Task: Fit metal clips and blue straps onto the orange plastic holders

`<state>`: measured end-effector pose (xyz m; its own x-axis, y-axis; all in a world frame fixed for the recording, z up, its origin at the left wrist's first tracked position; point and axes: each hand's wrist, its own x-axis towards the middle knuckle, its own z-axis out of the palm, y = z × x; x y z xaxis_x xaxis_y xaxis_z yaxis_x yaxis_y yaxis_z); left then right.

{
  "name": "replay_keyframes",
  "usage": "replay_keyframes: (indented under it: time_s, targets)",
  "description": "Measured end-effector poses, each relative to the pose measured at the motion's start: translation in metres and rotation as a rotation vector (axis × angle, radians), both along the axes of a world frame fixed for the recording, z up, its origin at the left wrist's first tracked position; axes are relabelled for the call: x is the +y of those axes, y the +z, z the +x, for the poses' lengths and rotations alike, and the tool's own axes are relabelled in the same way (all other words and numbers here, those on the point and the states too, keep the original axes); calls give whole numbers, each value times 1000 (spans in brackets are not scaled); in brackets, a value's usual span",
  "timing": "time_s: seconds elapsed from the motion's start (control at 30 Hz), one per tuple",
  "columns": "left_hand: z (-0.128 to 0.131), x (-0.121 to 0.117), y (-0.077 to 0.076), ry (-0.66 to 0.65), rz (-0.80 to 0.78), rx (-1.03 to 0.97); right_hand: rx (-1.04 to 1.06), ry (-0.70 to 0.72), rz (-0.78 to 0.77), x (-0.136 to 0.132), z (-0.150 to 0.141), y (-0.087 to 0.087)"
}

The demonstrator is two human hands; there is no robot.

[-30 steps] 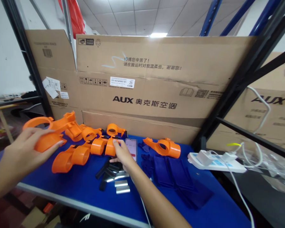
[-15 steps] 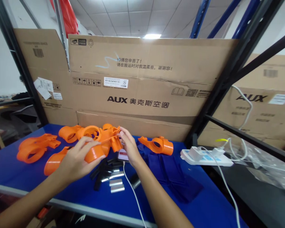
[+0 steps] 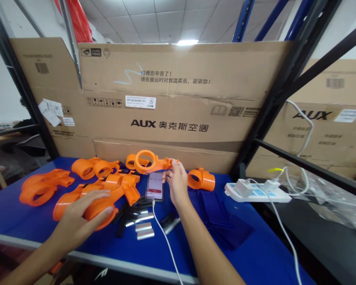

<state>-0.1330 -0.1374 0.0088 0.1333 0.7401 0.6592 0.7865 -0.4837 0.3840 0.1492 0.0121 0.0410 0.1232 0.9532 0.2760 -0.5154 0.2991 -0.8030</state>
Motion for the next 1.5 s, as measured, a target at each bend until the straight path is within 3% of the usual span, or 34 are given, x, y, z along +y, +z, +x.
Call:
replay_keyframes:
  time_s: [0.17, 0.47, 0.83, 0.97, 1.1, 1.23, 1.37, 1.5]
  targets:
    - [-26, -14, -19, 92, -83, 28, -1, -8, -16, -2, 3, 2]
    - [-40, -1, -42, 164, -3, 148, -49, -14, 15, -7, 1, 1]
    - [-96, 18, -23, 56, 67, 357, -81, -1, 14, -12, -1, 1]
    - [-101, 15, -20, 97, 131, 436, -95, 11, 17, -12, -1, 0]
    - [-77, 6, -13, 72, 170, 384, -97, 44, 30, -12, -3, -2]
    - [-21, 15, 6, -90, 63, 70, -93, 127, 29, -15, -4, -1]
    - [50, 53, 22, -344, -253, -415, -122, 175, 8, -20, -4, 2]
    - [111, 96, 24, -573, -585, -812, -195, 151, 2, -20, -4, 0]
